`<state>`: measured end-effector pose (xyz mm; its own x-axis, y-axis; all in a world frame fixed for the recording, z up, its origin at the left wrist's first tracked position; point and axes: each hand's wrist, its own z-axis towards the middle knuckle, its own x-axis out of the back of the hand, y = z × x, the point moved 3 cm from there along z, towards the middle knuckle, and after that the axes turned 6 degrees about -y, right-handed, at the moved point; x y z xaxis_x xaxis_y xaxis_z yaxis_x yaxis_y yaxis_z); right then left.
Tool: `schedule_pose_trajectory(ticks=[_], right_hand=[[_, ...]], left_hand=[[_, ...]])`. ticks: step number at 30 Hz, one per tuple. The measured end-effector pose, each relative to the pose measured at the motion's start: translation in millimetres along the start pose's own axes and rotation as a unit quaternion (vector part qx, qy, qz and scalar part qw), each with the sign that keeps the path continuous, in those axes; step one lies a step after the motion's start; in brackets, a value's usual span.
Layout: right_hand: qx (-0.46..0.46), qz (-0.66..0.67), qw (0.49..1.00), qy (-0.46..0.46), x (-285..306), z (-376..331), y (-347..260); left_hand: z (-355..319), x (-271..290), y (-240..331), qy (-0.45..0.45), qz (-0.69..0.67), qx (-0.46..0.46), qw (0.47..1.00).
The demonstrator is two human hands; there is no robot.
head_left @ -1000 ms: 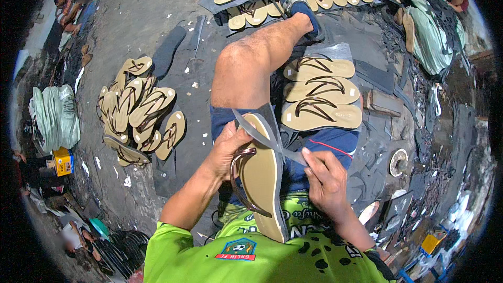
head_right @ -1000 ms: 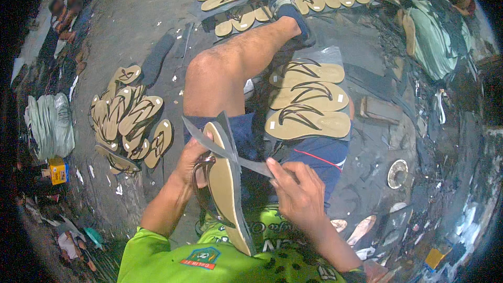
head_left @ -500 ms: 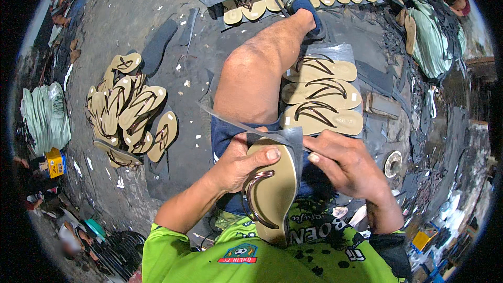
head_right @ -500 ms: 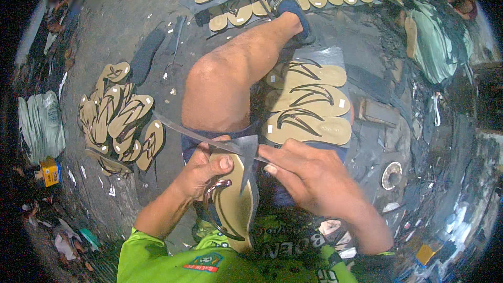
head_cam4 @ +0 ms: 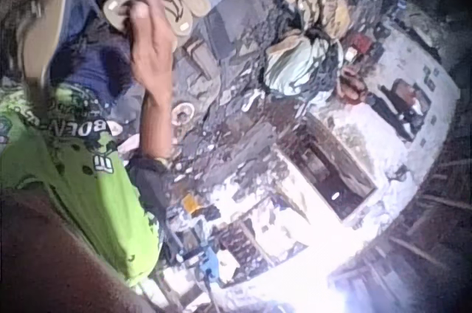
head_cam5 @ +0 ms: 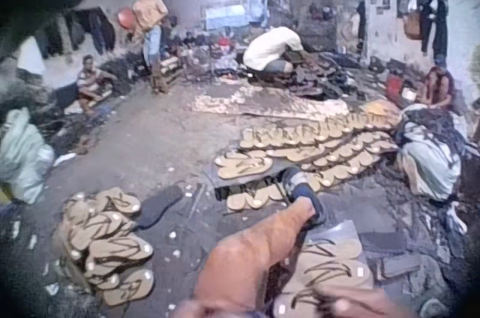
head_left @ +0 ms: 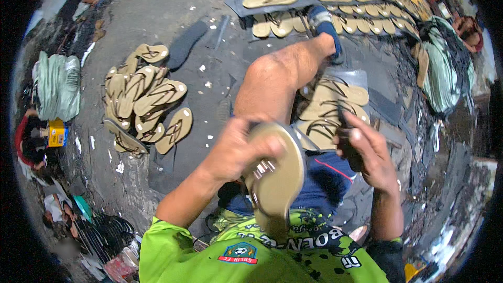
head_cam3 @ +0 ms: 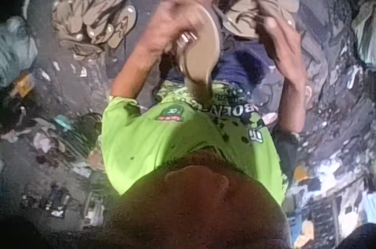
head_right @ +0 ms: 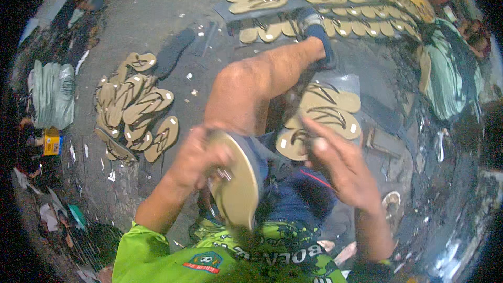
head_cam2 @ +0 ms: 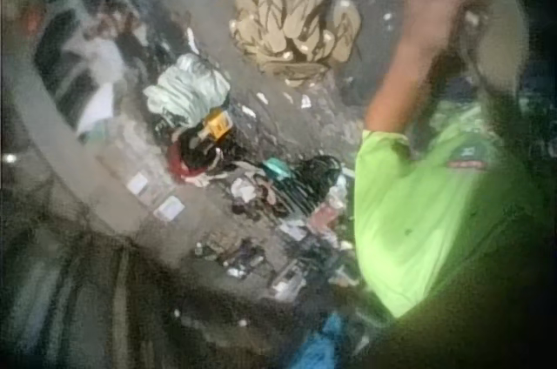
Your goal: The person sits on the ground and uses a knife to trim the edges of a flip-flop sole. They repeatedly scrape and smooth the sole's perimeter, turning the flip-flop to access different sides. Piles of similar flip-flops are visible nearby.
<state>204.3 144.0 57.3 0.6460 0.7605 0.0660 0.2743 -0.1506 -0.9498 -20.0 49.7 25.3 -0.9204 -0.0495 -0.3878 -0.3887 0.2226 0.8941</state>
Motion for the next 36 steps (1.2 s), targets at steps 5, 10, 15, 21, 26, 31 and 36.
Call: schedule_pose_trajectory(ticks=[5, 10, 15, 21, 26, 31, 36], right_hand=[[0.076, 0.037, 0.974, 0.211, -11.6, -44.9, 37.6], [0.237, -0.193, 0.93, 0.206, -56.9, -56.6, 45.1], [0.229, -0.306, 0.888, 0.257, -71.1, -68.4, 52.0], [0.201, -0.354, 0.865, 0.294, -65.3, -84.1, 61.4], [0.158, -0.305, 0.898, 0.275, -58.3, -66.6, 24.9], [0.106, -0.243, 0.95, 0.162, -49.7, -65.9, 12.1], [0.136, -0.249, 0.938, 0.198, -65.7, -97.4, 34.7]], left_hand=[[-9.9, 41.4, 33.5, 0.279, -0.178, -0.24, 0.912], [-6.7, -31.4, 0.1, 0.114, -0.27, -0.117, 0.949], [0.1, -59.5, -15.5, 0.091, -0.471, -0.088, 0.873], [-1.1, -79.2, -19.2, 0.114, -0.463, -0.079, 0.875], [-14.2, -86.0, -48.4, 0.131, -0.425, -0.056, 0.894], [-34.5, -78.3, -71.6, 0.103, -0.375, -0.04, 0.92], [-27.3, -81.1, -64.8, 0.087, -0.411, -0.044, 0.906]])
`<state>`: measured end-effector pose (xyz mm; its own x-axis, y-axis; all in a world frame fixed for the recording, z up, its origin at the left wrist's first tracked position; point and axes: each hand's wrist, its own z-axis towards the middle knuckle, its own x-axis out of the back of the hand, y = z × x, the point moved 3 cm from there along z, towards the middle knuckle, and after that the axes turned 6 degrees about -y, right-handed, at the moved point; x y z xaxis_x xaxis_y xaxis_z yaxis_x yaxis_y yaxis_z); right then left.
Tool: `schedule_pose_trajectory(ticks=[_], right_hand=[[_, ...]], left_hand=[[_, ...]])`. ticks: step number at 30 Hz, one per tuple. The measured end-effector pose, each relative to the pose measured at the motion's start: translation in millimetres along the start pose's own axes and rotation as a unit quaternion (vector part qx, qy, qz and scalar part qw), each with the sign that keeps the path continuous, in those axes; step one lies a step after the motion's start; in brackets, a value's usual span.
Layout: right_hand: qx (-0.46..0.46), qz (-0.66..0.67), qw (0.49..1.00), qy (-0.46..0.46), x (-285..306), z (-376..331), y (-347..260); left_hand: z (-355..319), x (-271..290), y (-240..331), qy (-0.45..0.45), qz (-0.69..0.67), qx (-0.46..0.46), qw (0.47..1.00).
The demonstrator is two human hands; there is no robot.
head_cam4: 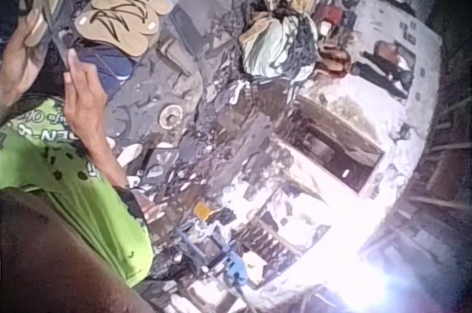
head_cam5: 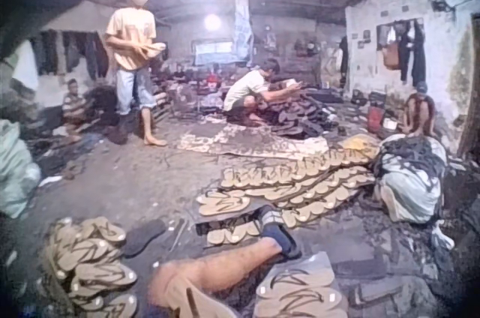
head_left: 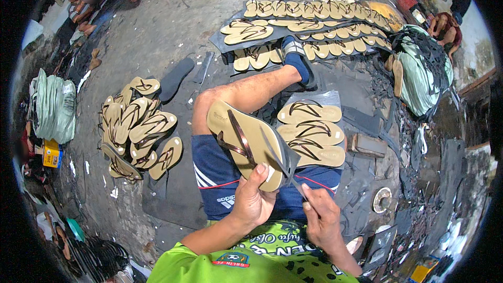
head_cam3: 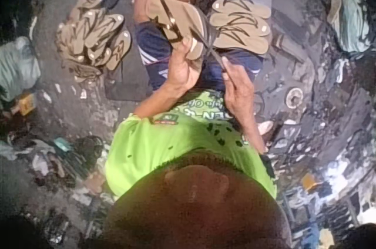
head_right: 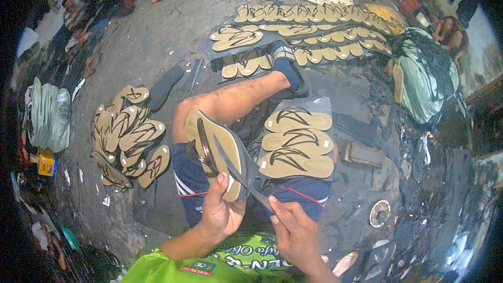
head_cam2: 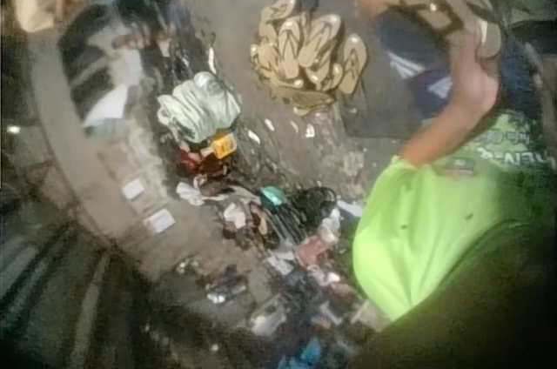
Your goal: The person sits on the ground and uses a knife to trim the edges of a flip-flop sole. They repeatedly scrape and smooth the sole's perimeter, turning the flip-flop to access different sides. Piles of similar flip-flops are visible nearby.
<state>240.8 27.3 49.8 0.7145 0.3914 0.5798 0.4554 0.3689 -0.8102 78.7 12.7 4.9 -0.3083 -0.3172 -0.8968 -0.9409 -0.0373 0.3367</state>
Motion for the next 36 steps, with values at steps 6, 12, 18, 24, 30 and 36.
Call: schedule_pose_trajectory(ticks=[6, 12, 18, 24, 30, 36], right_hand=[[0.013, -0.021, 0.999, 0.047, -4.7, 12.5, 3.7], [-0.013, 0.012, 0.997, -0.073, -1.8, 38.1, 17.2], [0.043, 0.033, 0.998, -0.029, -6.1, 9.8, 2.2], [0.018, 0.015, 1.0, -0.013, -16.2, 6.0, 13.6], [0.029, 0.059, 0.995, -0.071, -29.7, 65.5, 35.8], [-0.22, 0.278, 0.932, 0.074, 10.4, 63.7, 52.6]], left_hand=[[-5.8, 2.8, -9.3, 0.004, 0.042, -0.009, 0.999], [-24.9, 11.7, -8.2, -0.039, 0.09, 0.001, 0.995], [-32.0, 17.0, -1.5, -0.018, 0.026, 0.014, 0.999], [-28.3, 19.9, -3.3, -0.03, 0.049, 0.016, 0.998], [-32.4, 19.1, -2.5, -0.049, 0.181, 0.089, 0.978], [-43.3, 55.3, 102.7, -0.011, 0.39, -0.051, 0.92]])
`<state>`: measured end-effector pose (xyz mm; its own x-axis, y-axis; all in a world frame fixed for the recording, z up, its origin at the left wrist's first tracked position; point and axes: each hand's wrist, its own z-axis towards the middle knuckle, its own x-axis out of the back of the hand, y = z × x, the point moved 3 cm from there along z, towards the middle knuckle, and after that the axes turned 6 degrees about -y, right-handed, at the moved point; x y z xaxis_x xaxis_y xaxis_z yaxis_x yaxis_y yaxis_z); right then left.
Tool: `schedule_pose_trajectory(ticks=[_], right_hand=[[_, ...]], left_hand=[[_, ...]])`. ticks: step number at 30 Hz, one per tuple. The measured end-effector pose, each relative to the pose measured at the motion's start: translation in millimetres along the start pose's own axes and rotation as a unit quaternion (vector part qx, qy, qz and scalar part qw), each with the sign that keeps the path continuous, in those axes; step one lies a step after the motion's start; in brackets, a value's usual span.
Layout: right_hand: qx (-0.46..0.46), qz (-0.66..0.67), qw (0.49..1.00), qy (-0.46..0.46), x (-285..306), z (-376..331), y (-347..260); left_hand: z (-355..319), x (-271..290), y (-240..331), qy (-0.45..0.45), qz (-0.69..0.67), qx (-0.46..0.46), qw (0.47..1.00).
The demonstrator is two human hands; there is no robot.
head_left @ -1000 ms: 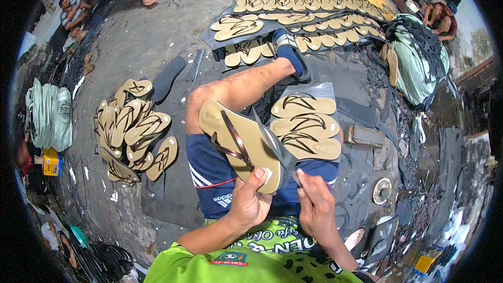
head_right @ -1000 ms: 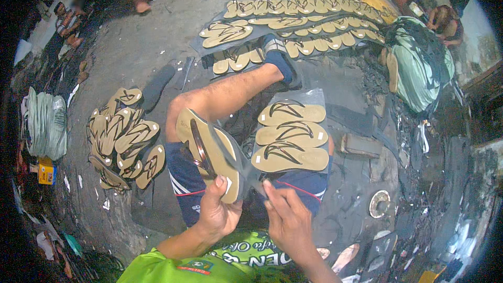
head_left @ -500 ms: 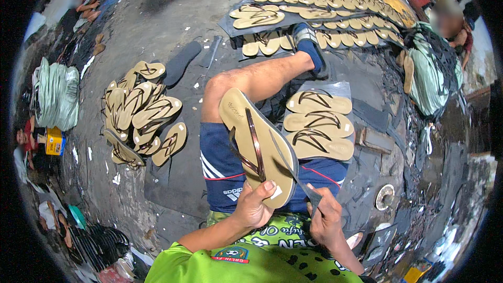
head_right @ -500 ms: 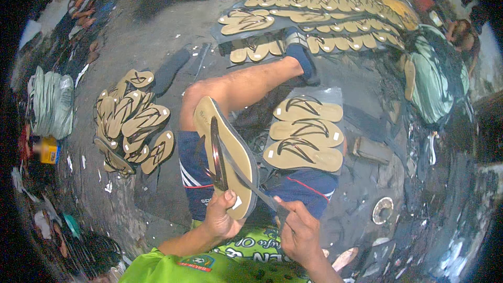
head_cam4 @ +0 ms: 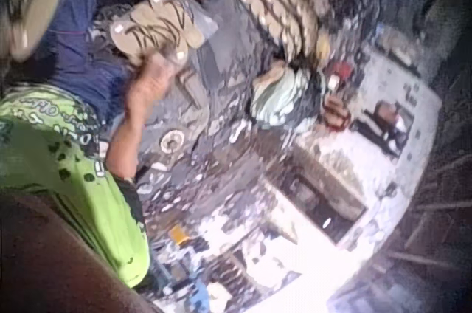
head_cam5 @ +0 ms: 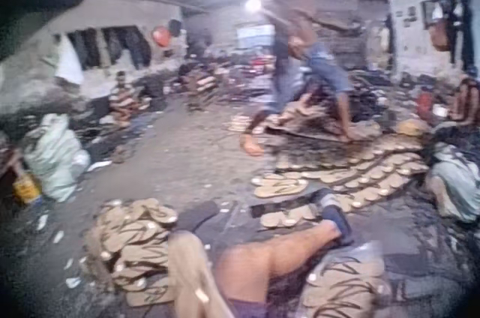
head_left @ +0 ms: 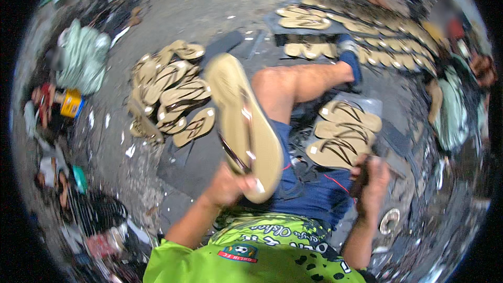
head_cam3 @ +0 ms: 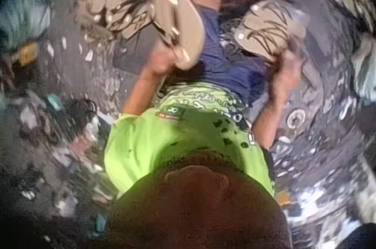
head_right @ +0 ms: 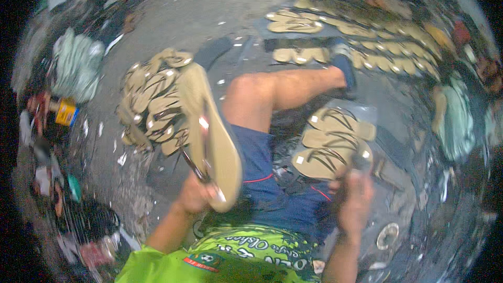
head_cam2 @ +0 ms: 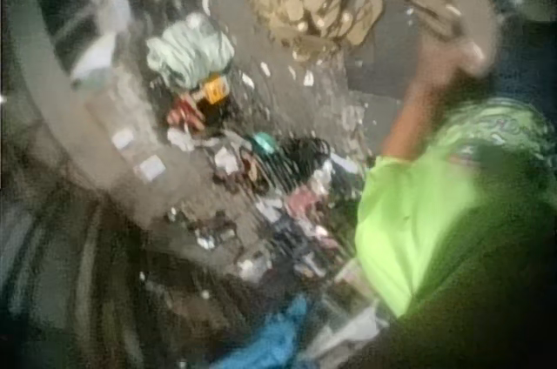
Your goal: The person sits on the ground and uses a knife to trim the edges of a flip-flop sole. They repeatedly scrape and smooth the sole's perimeter, turning the flip-flop to access different sides. Piles of similar flip-flops are visible nearby.
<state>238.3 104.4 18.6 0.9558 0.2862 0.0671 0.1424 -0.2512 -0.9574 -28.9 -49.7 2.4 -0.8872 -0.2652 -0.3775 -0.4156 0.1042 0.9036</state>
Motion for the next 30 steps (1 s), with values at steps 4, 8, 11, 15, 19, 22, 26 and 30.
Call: schedule_pose_trajectory(ticks=[4, 8, 11, 15, 19, 22, 26, 30], right_hand=[[0.016, 0.117, 0.974, 0.192, 82.2, 11.2, 35.3], [-0.039, 0.062, 0.957, 0.28, 122.0, -0.5, 61.8], [-0.163, -0.155, 0.954, 0.2, 154.4, 12.2, 147.7], [-0.175, -0.022, 0.979, 0.101, 98.3, 17.2, 126.3], [-0.159, 0.136, 0.974, 0.088, 87.6, 19.8, 111.9], [-0.152, 0.15, 0.973, 0.088, 54.8, 0.1, 87.7], [-0.12, 0.176, 0.973, 0.087, 15.8, -35.1, 68.7], [-0.07, 0.149, 0.986, -0.036, 6.5, -94.3, 66.1]], left_hand=[[17.2, 123.7, 49.3, 0.269, -0.228, -0.2, 0.914], [20.2, 113.1, 5.5, 0.214, -0.251, -0.121, 0.936], [37.3, -3.3, -61.8, 0.041, -0.278, 0.14, 0.949], [65.0, -99.9, -201.4, -0.055, -0.33, 0.381, 0.862], [95.6, -142.9, -216.2, -0.049, -0.358, 0.373, 0.855], [116.1, -175.2, -175.9, -0.041, -0.396, 0.269, 0.877], [113.2, -169.6, -143.1, -0.052, -0.333, 0.235, 0.912], [66.1, -142.5, -74.3, -0.088, -0.228, 0.24, 0.94]])
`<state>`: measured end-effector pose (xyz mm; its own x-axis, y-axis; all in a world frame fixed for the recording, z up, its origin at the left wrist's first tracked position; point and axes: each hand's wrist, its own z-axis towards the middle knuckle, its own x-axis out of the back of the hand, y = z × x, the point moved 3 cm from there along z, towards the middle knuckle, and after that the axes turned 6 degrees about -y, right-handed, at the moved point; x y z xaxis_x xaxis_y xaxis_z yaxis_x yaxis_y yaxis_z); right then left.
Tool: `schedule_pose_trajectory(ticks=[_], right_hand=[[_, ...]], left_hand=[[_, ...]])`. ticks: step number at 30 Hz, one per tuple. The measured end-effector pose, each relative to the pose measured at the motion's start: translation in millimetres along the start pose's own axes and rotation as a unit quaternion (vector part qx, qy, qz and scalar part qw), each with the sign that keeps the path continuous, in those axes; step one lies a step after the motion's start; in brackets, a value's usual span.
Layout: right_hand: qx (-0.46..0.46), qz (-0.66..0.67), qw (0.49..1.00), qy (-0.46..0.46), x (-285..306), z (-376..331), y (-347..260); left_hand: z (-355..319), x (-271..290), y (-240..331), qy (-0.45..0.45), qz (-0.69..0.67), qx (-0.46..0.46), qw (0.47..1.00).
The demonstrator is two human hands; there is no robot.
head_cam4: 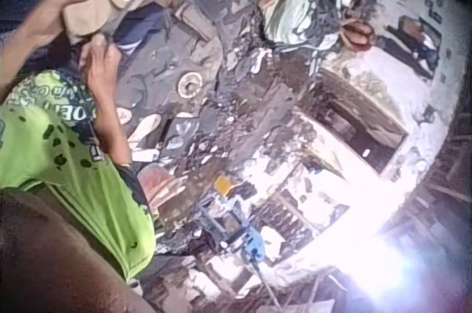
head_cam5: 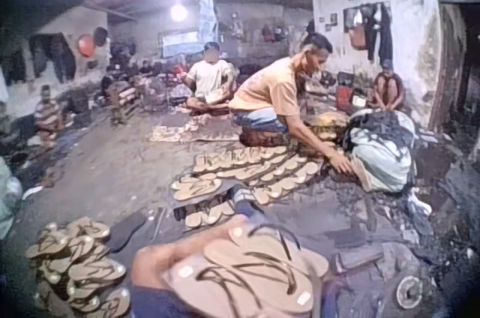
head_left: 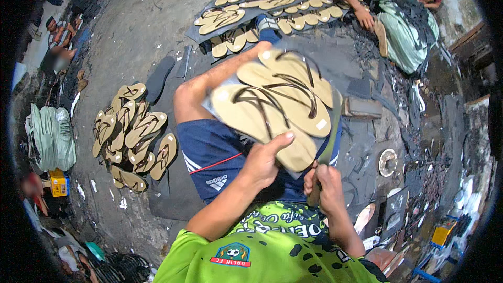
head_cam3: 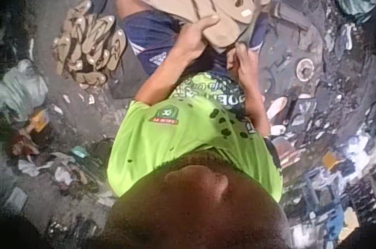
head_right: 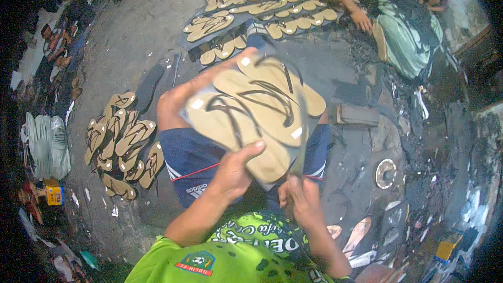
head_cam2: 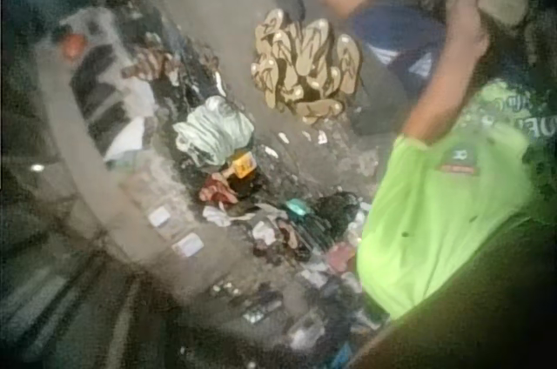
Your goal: The person sits on the ground and uses a knife to trim the edges of a flip-flop sole. They repeatedly scrape and smooth the sole's perimeter, turning the flip-flop to access different sides. Piles of similar flip-flops are visible nearby.
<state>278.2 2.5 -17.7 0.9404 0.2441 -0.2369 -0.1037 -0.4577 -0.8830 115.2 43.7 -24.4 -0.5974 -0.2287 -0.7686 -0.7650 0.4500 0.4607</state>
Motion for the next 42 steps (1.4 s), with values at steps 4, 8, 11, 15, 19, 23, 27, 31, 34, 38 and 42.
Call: schedule_pose_trajectory(ticks=[4, 8, 11, 15, 19, 23, 27, 31, 34, 38, 42], right_hand=[[0.035, -0.055, 0.996, -0.054, -19.3, -34.8, -2.5], [0.075, -0.177, 0.975, -0.113, -25.8, -37.9, 14.6], [0.113, -0.291, 0.942, -0.125, -30.1, -39.9, 10.0], [0.153, -0.362, 0.914, -0.097, -34.8, -48.4, 7.4], [0.171, -0.427, 0.883, -0.09, -28.9, -67.3, 2.2], [0.17, -0.441, 0.876, -0.093, -28.9, -68.0, 12.0], [0.181, -0.45, 0.871, -0.076, -25.6, -59.6, 15.8], [0.139, -0.507, 0.846, -0.091, -30.3, -38.9, 15.1], [0.093, -0.548, 0.819, -0.142, -35.7, -13.6, 15.8], [0.27, -0.533, 0.79, -0.136, -63.9, 20.1, 9.2], [0.268, -0.372, 0.88, -0.125, -66.8, 34.8, 17.0]], left_hand=[[-57.8, 25.9, 18.9, 0.118, 0.063, -0.101, 0.986], [-62.5, 48.8, 17.0, 0.192, 0.087, -0.187, 0.96], [-68.9, 48.6, 16.0, 0.211, 0.065, -0.145, 0.965], [-90.1, 33.1, 11.5, 0.158, -0.028, -0.095, 0.983], [-97.4, 18.3, 13.8, 0.123, -0.045, -0.055, 0.99], [-108.0, 17.3, 18.5, 0.137, -0.063, -0.071, 0.986], [-101.4, 14.0, 14.6, 0.13, -0.047, -0.073, 0.988], [-100.7, 13.4, 15.8, 0.118, 0.007, -0.076, 0.99], [-99.3, 13.1, 13.4, 0.142, -0.018, -0.09, 0.986], [-95.3, 13.8, 6.4, 0.157, -0.004, -0.122, 0.98], [-90.2, 2.5, 2.7, 0.144, 0.004, -0.107, 0.984]])
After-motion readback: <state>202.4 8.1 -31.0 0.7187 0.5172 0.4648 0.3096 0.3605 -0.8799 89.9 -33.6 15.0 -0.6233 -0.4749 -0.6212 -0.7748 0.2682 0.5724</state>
